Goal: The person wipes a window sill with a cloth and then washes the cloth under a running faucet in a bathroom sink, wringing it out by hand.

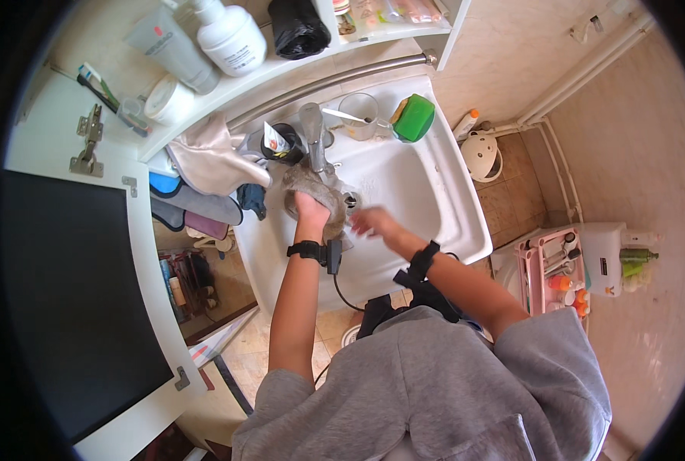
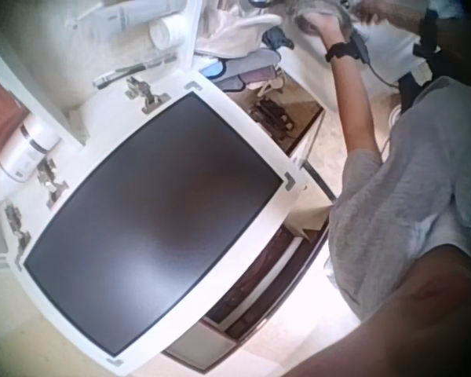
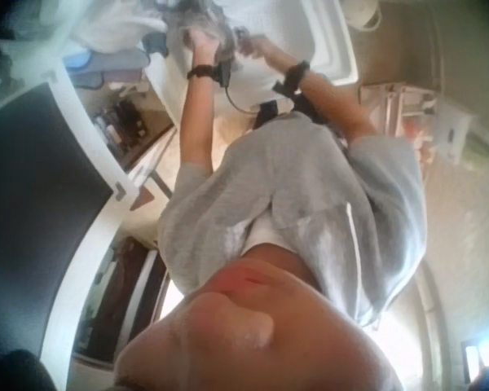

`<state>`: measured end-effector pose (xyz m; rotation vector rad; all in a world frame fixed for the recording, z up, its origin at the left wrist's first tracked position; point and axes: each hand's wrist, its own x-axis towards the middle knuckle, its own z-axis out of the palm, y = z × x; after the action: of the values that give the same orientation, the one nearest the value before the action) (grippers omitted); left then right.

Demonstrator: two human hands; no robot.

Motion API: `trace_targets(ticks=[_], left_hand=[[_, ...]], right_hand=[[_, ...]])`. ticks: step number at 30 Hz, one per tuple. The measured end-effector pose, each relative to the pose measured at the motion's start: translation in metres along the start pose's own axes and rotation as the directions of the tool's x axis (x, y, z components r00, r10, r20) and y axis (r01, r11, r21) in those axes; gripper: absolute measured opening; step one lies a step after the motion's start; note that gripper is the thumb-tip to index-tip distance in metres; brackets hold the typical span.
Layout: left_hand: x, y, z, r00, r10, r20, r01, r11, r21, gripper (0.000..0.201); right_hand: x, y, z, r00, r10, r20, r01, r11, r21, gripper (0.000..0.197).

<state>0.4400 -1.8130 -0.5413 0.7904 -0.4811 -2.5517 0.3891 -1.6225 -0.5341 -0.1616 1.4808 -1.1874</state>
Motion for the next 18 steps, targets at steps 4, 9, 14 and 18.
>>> trace_targets(ticks=[4, 9, 14, 18], left_hand=[[0.014, -0.008, 0.009, 0.998, -0.069, -0.005, 0.069, 0.997, 0.014, 0.045], [0.018, -0.012, 0.016, 0.983, -0.167, 0.071, 0.162, 0.984, 0.072, 0.045], [0.032, 0.015, -0.032, 0.953, -0.183, 0.24, 0.185, 0.983, 0.014, 0.038], [0.011, -0.023, 0.01, 1.0, -0.012, -0.01, 0.015, 0.954, 0.298, 0.037]], right_hand=[[0.015, 0.015, 0.026, 0.987, 0.08, 0.142, -0.082, 0.997, 0.012, 0.033], [0.045, -0.007, 0.021, 0.999, 0.029, 0.024, -0.036, 0.916, 0.4, 0.028], [0.036, -0.012, 0.057, 0.956, 0.129, 0.262, -0.167, 0.978, 0.128, 0.035], [0.06, -0.009, 0.028, 0.999, -0.026, 0.043, -0.02, 0.593, 0.805, 0.039]])
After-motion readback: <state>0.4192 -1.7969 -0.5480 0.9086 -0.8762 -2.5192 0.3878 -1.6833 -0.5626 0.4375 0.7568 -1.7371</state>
